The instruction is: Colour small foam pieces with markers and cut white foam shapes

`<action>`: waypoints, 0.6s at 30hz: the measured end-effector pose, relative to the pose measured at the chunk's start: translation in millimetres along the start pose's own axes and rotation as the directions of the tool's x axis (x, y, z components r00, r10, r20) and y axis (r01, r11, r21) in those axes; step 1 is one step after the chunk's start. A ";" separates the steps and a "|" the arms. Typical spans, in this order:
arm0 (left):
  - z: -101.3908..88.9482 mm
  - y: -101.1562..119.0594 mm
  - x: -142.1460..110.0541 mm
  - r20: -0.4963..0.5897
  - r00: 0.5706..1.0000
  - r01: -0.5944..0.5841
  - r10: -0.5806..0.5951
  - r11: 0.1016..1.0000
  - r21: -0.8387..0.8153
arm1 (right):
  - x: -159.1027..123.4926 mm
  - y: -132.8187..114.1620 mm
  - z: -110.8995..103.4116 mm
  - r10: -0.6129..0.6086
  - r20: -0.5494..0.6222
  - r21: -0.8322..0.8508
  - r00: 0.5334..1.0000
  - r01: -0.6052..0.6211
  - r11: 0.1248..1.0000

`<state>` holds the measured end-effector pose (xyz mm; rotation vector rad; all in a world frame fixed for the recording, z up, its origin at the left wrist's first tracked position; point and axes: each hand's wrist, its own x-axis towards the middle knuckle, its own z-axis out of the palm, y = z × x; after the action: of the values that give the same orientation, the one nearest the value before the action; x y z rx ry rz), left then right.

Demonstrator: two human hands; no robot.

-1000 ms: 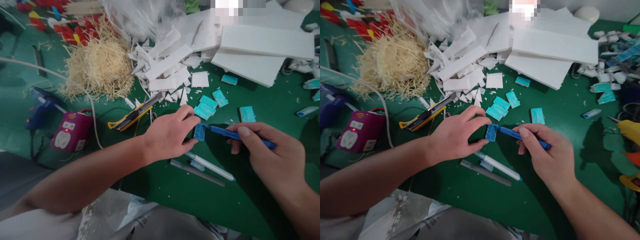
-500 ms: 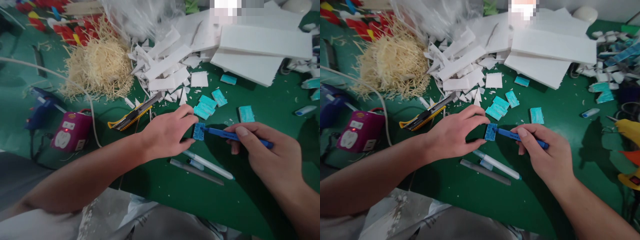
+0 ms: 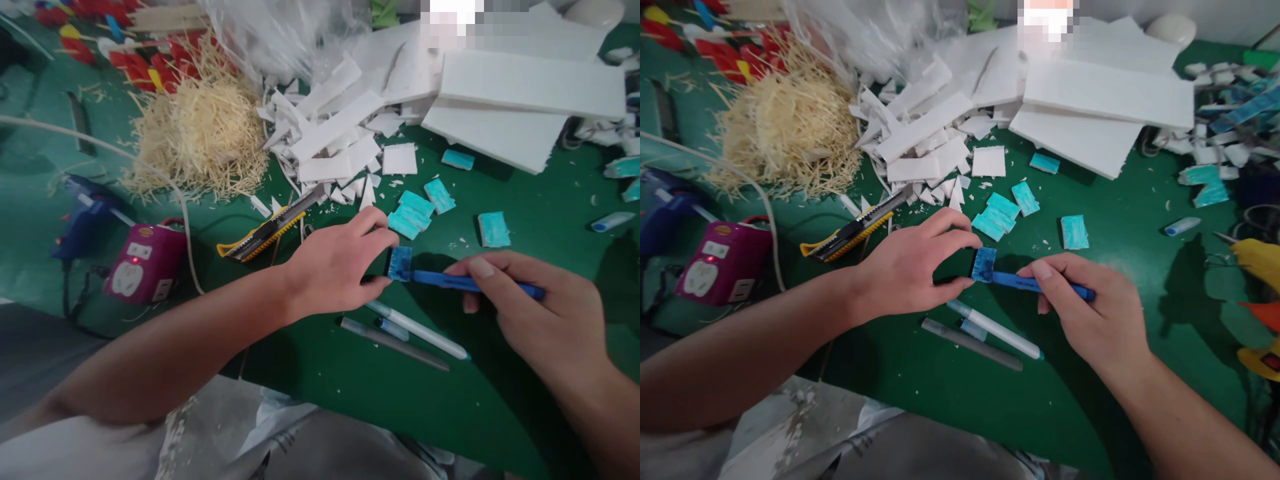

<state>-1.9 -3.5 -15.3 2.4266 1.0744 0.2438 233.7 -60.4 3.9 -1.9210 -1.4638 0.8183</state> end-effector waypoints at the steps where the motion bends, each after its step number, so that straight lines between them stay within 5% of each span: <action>1: 0.1 -0.1 0.0 -0.002 1.000 0.001 -0.001 1.000 0.001 | -0.4 -0.8 -0.4 0.006 -0.004 -0.004 1.000 -0.006 1.000; 18: -1.5 2.0 0.5 0.014 1.000 0.005 -0.005 1.000 0.001 | -3.2 -2.3 -2.5 -0.033 0.040 -0.075 0.999 0.035 0.997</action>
<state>-0.8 -3.7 -13.0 2.4224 1.0742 0.2243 233.5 -63.1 7.6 -1.9396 -1.5664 0.7992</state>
